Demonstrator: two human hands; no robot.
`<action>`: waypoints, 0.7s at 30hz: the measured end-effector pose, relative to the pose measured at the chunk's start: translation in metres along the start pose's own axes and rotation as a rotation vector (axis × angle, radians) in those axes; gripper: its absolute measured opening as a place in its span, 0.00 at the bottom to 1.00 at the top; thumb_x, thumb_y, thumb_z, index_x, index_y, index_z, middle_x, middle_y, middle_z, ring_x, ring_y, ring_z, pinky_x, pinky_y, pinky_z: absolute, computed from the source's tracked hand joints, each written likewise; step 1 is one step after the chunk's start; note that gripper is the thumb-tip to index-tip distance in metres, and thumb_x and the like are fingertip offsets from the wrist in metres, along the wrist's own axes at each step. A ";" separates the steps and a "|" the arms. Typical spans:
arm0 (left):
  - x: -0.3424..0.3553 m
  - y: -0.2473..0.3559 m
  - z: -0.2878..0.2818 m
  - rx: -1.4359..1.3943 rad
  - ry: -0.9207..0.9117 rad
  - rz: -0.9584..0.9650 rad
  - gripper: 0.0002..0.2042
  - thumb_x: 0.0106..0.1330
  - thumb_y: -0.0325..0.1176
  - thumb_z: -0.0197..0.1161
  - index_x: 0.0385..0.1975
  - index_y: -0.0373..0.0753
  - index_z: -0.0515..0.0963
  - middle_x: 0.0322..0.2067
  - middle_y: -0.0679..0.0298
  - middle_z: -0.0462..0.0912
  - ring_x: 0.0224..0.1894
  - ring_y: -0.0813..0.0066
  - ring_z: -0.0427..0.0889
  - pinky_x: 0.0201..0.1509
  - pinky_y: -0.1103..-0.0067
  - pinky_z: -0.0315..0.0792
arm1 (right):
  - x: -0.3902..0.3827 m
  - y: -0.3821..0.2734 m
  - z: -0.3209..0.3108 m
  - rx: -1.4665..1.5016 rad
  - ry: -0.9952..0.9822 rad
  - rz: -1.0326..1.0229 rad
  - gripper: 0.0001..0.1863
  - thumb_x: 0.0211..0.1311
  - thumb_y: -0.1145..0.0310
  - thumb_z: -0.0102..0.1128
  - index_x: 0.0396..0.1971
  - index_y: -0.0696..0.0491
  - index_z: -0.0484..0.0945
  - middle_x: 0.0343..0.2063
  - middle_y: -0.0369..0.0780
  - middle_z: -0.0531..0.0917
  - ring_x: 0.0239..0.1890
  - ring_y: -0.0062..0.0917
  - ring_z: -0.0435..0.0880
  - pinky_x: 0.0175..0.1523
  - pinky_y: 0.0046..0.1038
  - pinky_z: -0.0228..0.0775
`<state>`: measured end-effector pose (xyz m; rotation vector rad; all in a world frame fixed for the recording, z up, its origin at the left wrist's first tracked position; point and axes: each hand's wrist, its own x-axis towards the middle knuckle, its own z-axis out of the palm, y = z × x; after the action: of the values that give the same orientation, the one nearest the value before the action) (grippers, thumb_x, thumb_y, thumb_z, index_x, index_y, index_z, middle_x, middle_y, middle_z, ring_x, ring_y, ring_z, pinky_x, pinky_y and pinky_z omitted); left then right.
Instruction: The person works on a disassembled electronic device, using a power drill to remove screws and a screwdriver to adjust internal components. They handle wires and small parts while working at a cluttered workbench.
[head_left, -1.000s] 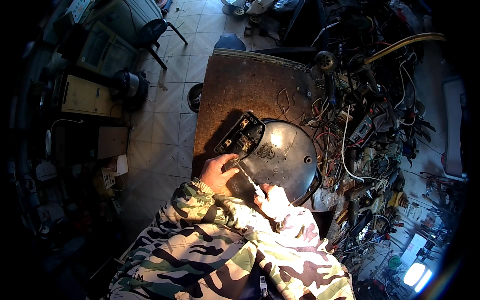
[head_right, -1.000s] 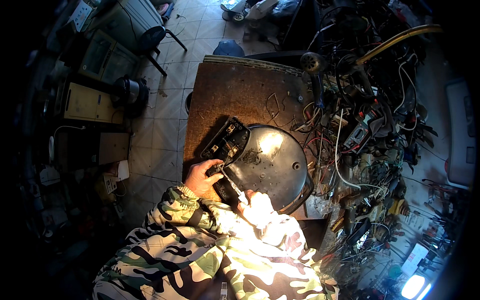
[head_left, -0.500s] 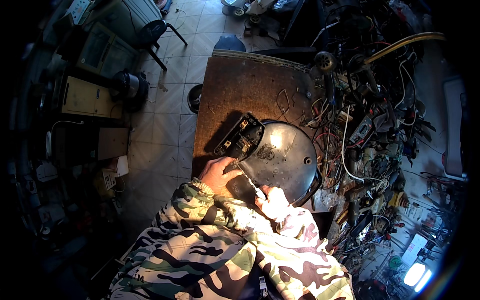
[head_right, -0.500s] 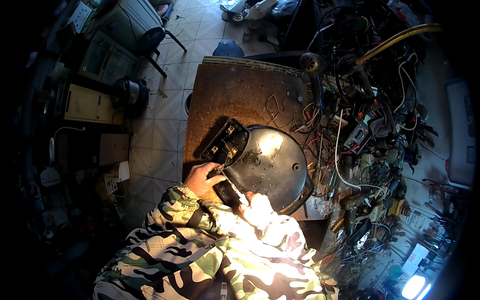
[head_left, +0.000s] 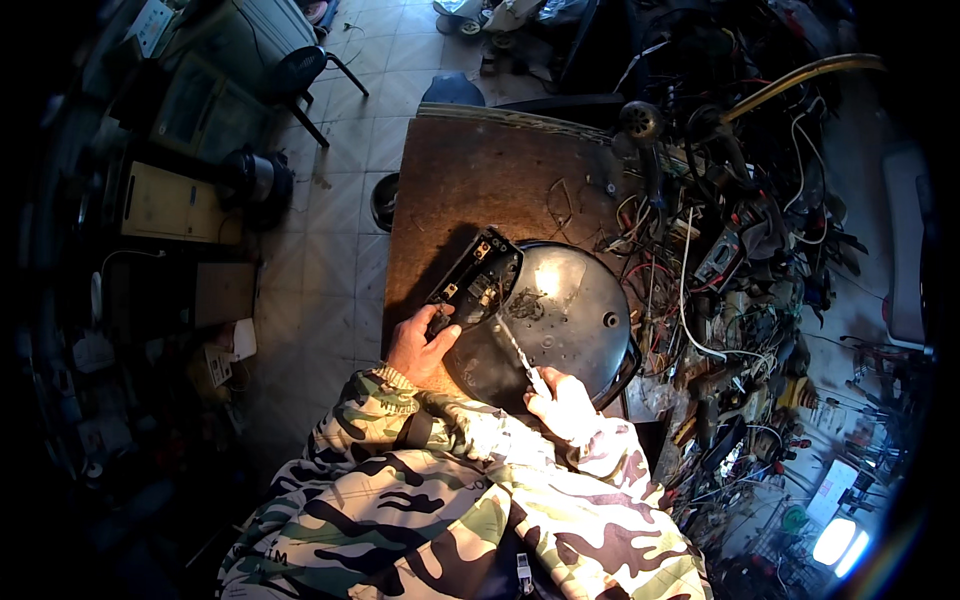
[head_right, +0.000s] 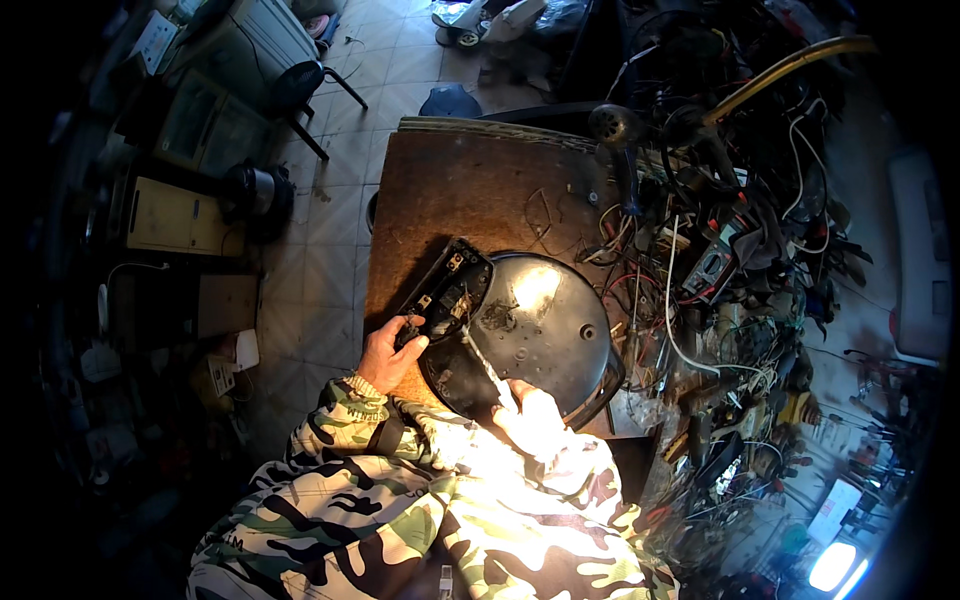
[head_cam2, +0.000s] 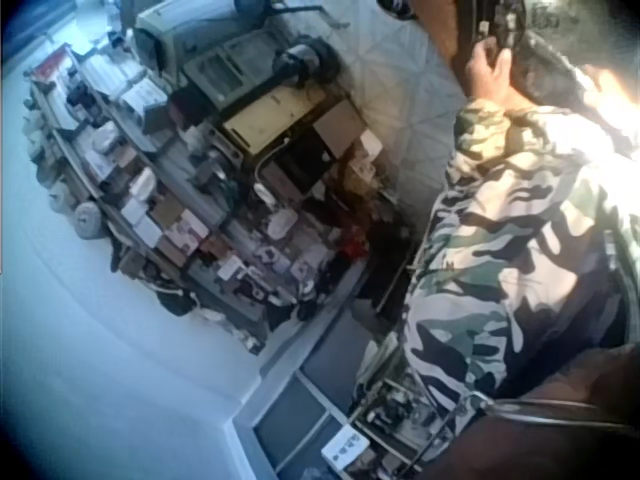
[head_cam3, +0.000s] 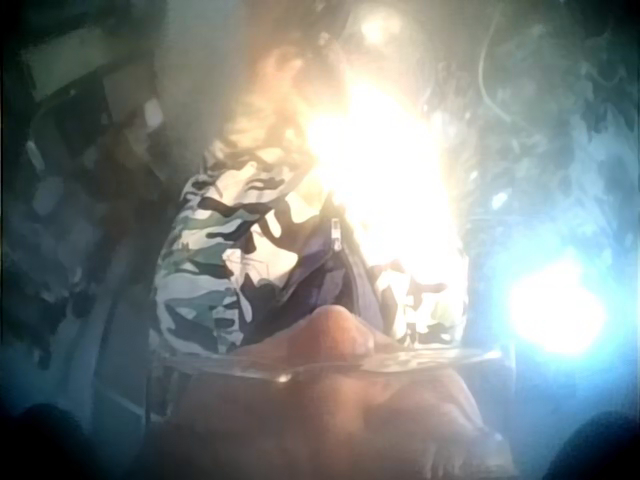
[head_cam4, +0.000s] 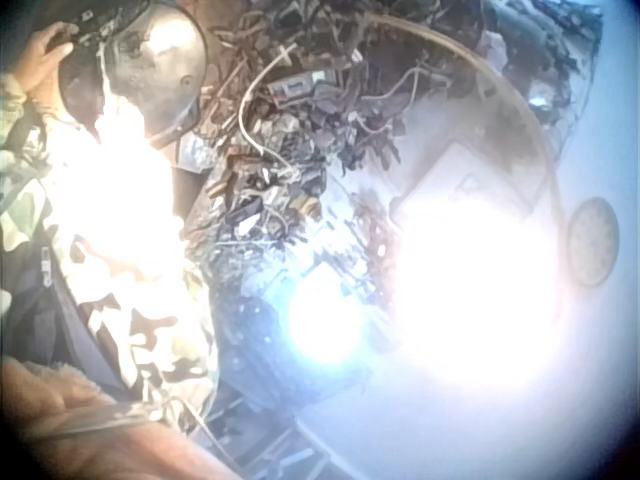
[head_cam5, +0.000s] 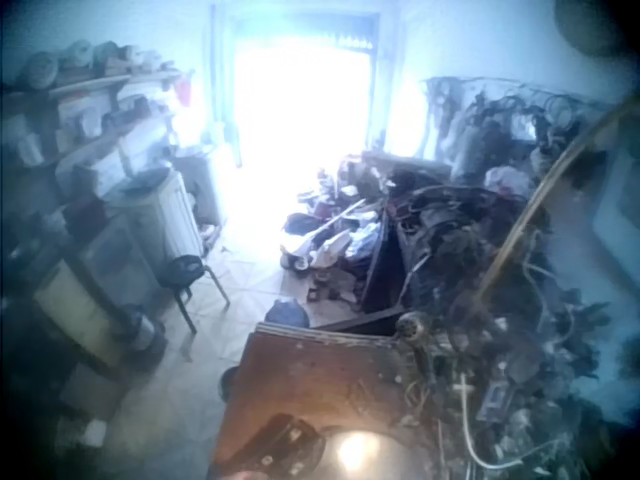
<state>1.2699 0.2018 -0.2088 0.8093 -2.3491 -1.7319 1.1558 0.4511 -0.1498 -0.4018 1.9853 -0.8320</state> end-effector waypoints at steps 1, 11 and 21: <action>-0.001 -0.002 -0.001 -0.013 0.014 0.008 0.16 0.68 0.35 0.64 0.51 0.33 0.77 0.40 0.59 0.85 0.39 0.72 0.82 0.47 0.76 0.75 | -0.005 0.002 -0.003 -0.048 0.003 -0.025 0.21 0.53 0.63 0.63 0.45 0.60 0.80 0.34 0.53 0.84 0.39 0.47 0.85 0.48 0.38 0.75; 0.055 0.025 -0.012 -0.178 0.022 -0.085 0.20 0.70 0.34 0.60 0.57 0.31 0.71 0.36 0.60 0.82 0.31 0.78 0.78 0.35 0.80 0.73 | -0.049 0.042 0.007 -0.017 0.152 0.078 0.22 0.55 0.65 0.64 0.49 0.59 0.78 0.36 0.49 0.86 0.40 0.38 0.86 0.48 0.32 0.76; 0.184 0.066 0.044 0.412 -0.077 0.176 0.24 0.57 0.44 0.70 0.47 0.32 0.81 0.40 0.46 0.85 0.45 0.48 0.84 0.50 0.66 0.77 | -0.094 0.056 0.033 0.313 0.247 0.223 0.19 0.56 0.68 0.66 0.47 0.59 0.81 0.35 0.44 0.87 0.35 0.25 0.85 0.44 0.28 0.77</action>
<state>1.0734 0.1649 -0.2034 0.5646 -2.7800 -1.2507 1.2357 0.5323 -0.1416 0.1075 2.0314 -1.0658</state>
